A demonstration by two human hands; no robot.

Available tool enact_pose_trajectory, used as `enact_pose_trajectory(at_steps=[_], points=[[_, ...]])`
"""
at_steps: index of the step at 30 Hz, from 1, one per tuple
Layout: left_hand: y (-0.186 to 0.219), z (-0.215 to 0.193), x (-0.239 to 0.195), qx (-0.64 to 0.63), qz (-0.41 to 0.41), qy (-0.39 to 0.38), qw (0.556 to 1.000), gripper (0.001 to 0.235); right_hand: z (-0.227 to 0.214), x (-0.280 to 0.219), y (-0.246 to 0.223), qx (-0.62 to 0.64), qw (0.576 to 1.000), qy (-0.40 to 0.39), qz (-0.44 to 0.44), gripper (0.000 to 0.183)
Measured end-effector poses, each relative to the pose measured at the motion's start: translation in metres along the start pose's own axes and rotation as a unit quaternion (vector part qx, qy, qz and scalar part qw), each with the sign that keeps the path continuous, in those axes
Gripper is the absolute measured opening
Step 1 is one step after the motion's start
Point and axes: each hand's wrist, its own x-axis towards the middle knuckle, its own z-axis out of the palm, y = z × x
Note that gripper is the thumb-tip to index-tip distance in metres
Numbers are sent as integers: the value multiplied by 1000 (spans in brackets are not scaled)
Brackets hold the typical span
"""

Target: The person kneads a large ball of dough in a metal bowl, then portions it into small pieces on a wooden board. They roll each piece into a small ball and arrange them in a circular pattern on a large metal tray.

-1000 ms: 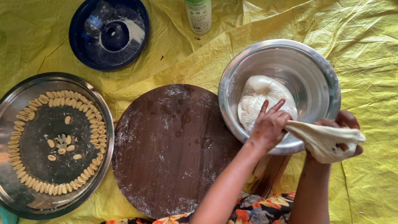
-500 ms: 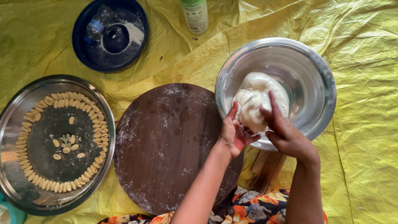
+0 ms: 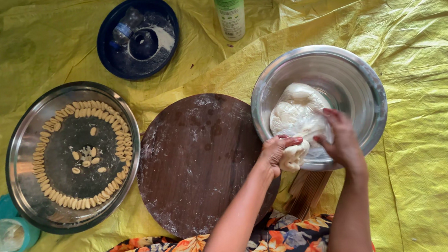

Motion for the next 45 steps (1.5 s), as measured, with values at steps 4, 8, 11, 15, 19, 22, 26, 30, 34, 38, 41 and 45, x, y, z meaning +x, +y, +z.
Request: enact_pose_trajectory(at_steps=[4, 8, 11, 15, 19, 22, 26, 30, 34, 38, 41, 45], points=[[0, -3, -12, 50, -7, 25, 998, 28, 21, 4, 16, -85, 995, -47, 13, 59], [11, -20, -37, 115, 33, -67, 991, 34, 26, 8, 25, 22, 996, -42, 78, 53], [25, -36, -61, 155, 41, -134, 978, 35, 30, 12, 27, 17, 992, -40, 119, 51], [63, -67, -111, 213, 89, -259, 938, 37, 35, 15, 26, 26, 987, -24, 155, 46], [122, -117, -146, 353, 171, -52, 918, 47, 27, 13, 28, -2, 991, -48, 126, 48], [138, -143, -135, 404, 227, 73, 883, 75, 16, 6, 35, 28, 988, -43, 145, 58], [123, -152, -113, 669, 200, 131, 704, 94, 13, 2, 43, -35, 975, -53, 212, 59], [101, -105, -94, 843, 22, 205, 496, 53, 12, -3, 51, 60, 975, -42, 210, 29], [84, -19, -78, 876, -60, 314, 362, 33, -1, -7, 60, 323, 935, -58, 136, 21], [70, 45, -60, 805, 102, 163, 561, 42, -9, -10, 66, 415, 902, -108, 53, 14], [50, 65, -36, 849, 163, 89, 495, 71, -14, -11, 70, 410, 888, -204, 52, 14], [29, 44, -3, 834, 317, 82, 444, 44, -24, -17, 79, 398, 852, -305, 150, 13]])
